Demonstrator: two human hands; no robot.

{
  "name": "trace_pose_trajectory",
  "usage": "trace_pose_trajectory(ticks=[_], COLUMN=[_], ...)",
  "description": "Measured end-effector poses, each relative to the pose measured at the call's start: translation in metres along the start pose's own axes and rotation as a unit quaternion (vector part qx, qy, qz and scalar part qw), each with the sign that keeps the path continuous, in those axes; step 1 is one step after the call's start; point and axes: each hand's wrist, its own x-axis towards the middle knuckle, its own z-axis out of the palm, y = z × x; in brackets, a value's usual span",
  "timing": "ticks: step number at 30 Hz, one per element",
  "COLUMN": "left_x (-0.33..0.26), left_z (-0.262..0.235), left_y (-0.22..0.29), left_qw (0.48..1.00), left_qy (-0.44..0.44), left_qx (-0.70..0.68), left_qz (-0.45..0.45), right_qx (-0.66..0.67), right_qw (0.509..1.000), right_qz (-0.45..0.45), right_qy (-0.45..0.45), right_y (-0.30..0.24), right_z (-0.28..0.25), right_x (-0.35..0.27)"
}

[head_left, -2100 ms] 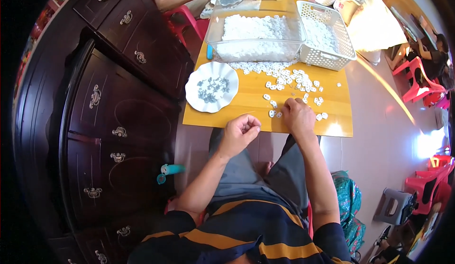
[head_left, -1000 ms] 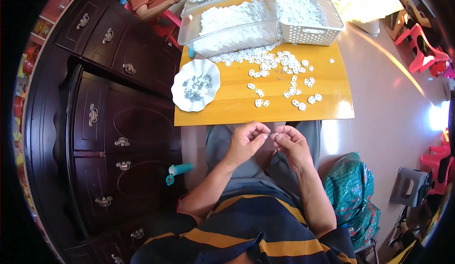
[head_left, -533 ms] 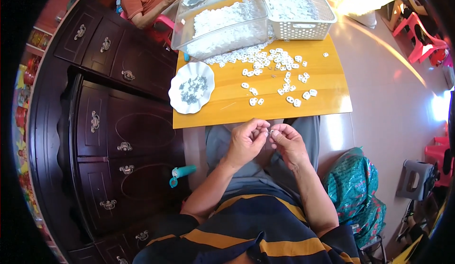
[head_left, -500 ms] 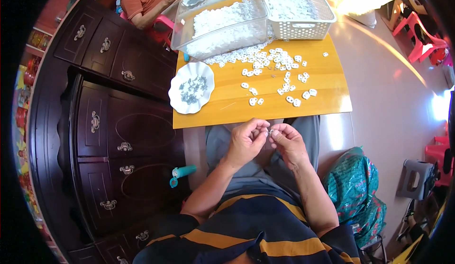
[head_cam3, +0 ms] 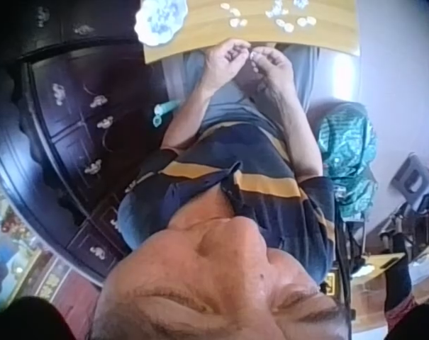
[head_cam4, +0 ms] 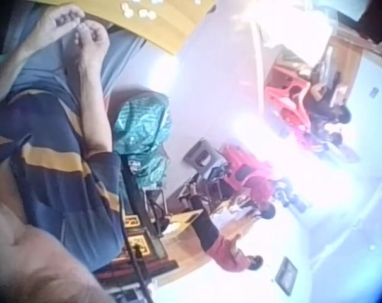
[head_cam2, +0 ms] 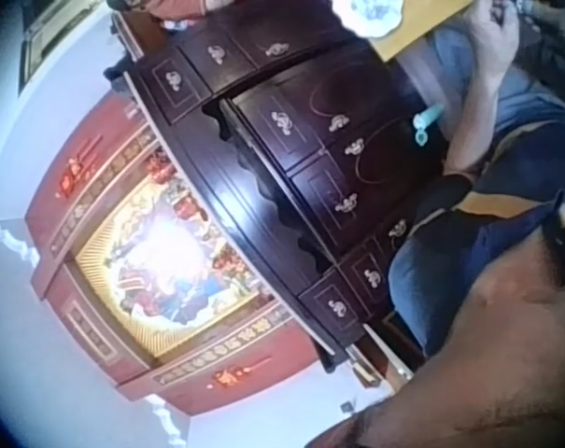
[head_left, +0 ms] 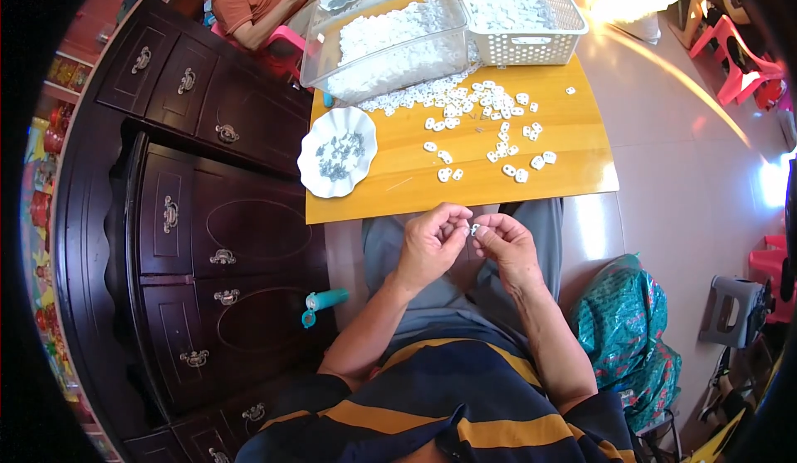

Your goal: Assembling small white plastic components by hand at a workbench.

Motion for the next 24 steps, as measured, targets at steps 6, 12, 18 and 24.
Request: trace_pose_trajectory(ticks=[6,12,18,24], left_x=[0.000,-0.001,0.001,0.003], left_z=[0.000,0.004,0.003,0.003], left_y=[-0.001,-0.003,0.000,0.006], left_qw=[1.000,1.000,0.998,0.993], left_qy=[-0.007,-0.010,-0.017,-0.025], left_qx=[0.006,0.018,0.051,0.089], left_qz=[0.001,0.016,0.035,0.068], right_qx=[-0.019,-0.035,-0.073,-0.071], right_qw=[1.000,0.999,0.997,0.997], right_qz=[-0.005,-0.013,-0.033,-0.032], right_qy=[0.008,0.024,0.020,0.029], right_y=[-0.001,-0.002,0.004,0.007], right_z=[0.002,0.002,-0.002,-0.002], right_x=[-0.001,-0.003,0.001,-0.001])
